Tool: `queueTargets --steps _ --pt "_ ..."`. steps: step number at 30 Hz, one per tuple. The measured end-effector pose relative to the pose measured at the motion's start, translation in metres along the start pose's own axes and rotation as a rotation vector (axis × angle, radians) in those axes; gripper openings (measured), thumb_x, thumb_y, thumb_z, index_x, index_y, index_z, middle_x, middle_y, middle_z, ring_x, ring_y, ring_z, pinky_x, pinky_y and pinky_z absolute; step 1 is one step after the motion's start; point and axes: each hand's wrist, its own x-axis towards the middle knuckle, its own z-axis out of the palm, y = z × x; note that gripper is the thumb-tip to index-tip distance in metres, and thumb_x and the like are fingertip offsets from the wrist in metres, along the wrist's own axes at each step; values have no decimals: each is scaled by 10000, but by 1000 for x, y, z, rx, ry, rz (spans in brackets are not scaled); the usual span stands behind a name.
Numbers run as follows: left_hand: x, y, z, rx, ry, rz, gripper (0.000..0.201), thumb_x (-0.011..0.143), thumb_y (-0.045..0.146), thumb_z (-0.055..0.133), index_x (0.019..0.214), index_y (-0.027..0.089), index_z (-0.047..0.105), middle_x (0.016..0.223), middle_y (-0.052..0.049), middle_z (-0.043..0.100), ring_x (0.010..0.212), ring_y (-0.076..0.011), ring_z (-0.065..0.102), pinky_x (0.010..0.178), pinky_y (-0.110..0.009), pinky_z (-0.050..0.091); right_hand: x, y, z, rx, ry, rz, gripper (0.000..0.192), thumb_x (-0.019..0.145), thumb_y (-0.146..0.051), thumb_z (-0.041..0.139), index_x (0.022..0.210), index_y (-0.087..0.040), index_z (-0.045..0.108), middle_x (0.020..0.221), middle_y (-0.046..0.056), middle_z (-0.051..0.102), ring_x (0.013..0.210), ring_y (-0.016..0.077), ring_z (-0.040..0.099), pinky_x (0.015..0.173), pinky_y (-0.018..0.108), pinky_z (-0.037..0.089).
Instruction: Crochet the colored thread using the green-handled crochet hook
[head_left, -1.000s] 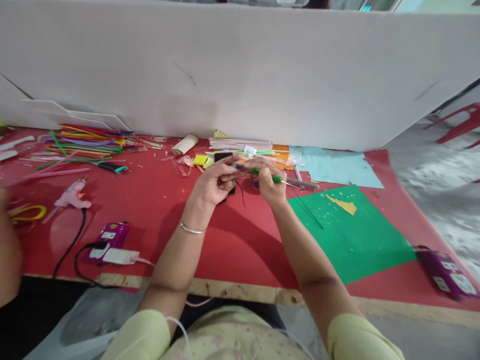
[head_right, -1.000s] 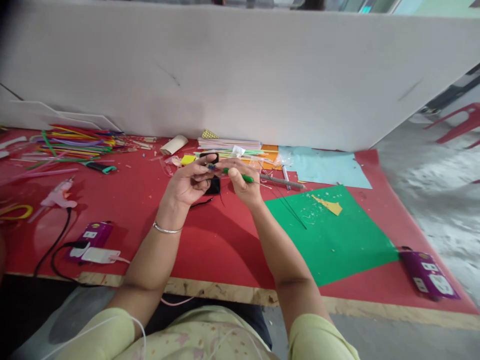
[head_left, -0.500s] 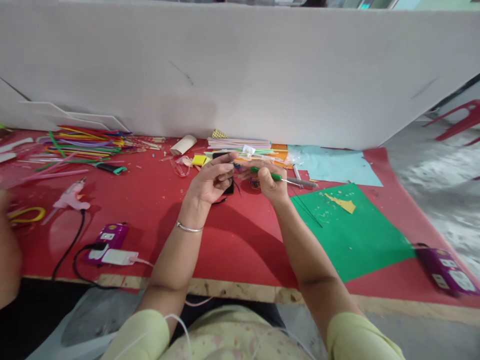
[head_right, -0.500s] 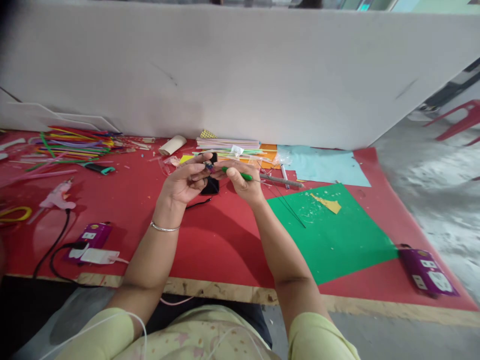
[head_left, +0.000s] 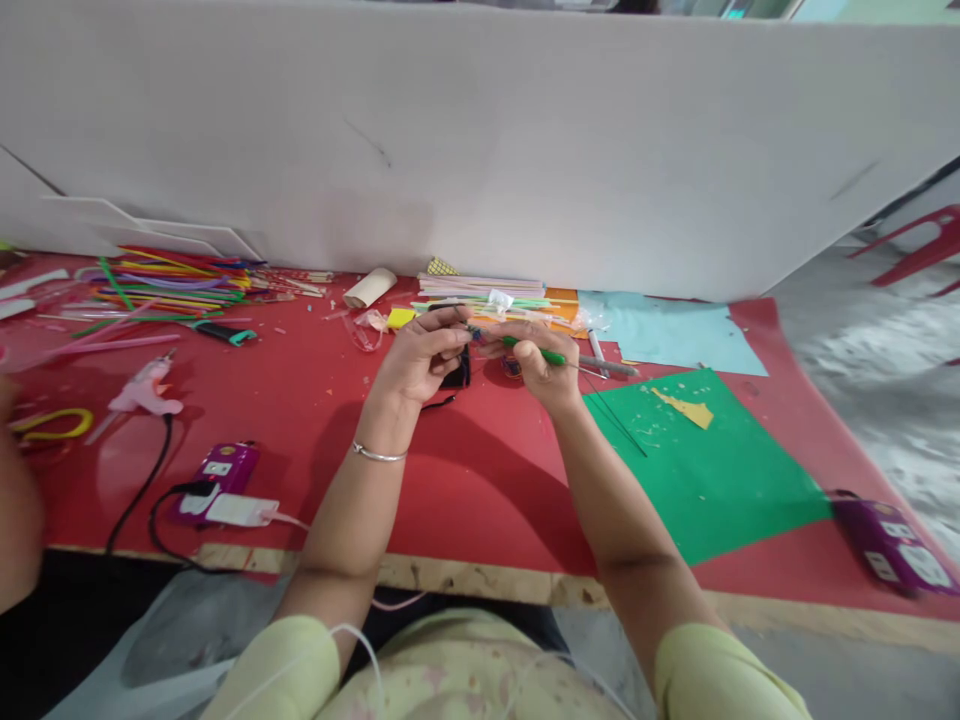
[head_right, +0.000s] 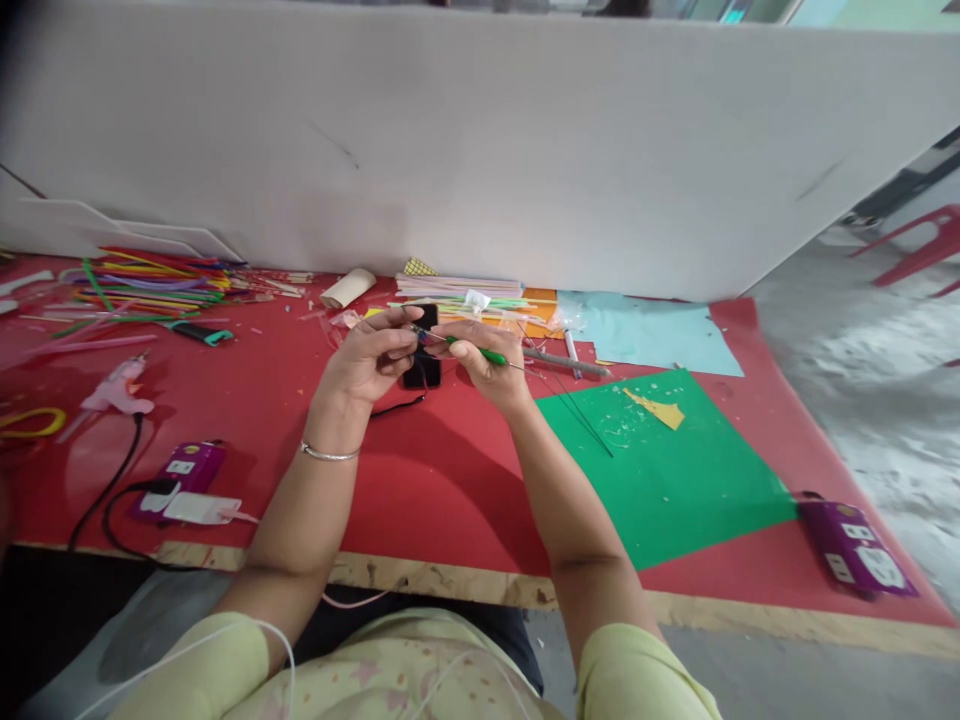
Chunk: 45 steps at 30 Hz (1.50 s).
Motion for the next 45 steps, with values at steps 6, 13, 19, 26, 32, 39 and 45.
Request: queueTargets --steps 6,13,19,26,32,39,45 --pt "0 2 -3 4 -24 -28 340 570 125 859 905 141 805 568 79 503 472 -24 350 398 -161 161 1 -4 -3 -56 -19 -29 415 941 -644 767 1139 -299 883 1118 65 884 1059 281 858 952 411 718" --pt "1 3 -6 45 -52 -73 360 570 109 830 927 144 798 603 55 570 498 -44 446 405 -155 241 5 -17 -6 45 -154 -21 282 1001 -500 759 1141 -284 875 1034 48 888 960 223 868 894 354 729" --pt "1 2 -9 87 -93 -100 417 575 138 875 987 150 811 711 -1 708 602 -109 628 421 -174 405 3 -20 -10 199 -159 81 280 1000 -508 755 1095 -275 878 1153 57 872 1015 237 869 916 391 745" --pt "0 2 -10 101 -92 -123 414 570 127 867 980 134 811 734 -6 727 588 -115 649 419 -188 467 5 -25 -13 225 -194 187 431 980 -639 718 1078 -252 881 1126 78 875 1022 253 866 948 421 742" --pt "0 3 -11 98 -99 -124 404 574 133 867 976 128 824 714 -6 716 576 -119 647 422 -197 489 5 -25 -13 274 -207 176 402 993 -628 706 1080 -278 883 1174 74 869 1051 260 863 940 416 742" --pt "2 1 -11 81 -95 -123 378 585 139 854 960 140 810 671 5 688 576 -113 635 455 -191 492 7 -21 -8 201 -126 138 369 762 -521 975 988 -246 877 1059 69 889 954 246 868 886 376 740" --pt "2 1 -12 91 -81 -110 405 583 149 880 982 148 813 678 7 699 591 -117 638 458 -194 504 7 -20 -2 43 -53 25 146 868 -362 921 968 -263 886 1034 45 893 972 212 857 957 367 718"
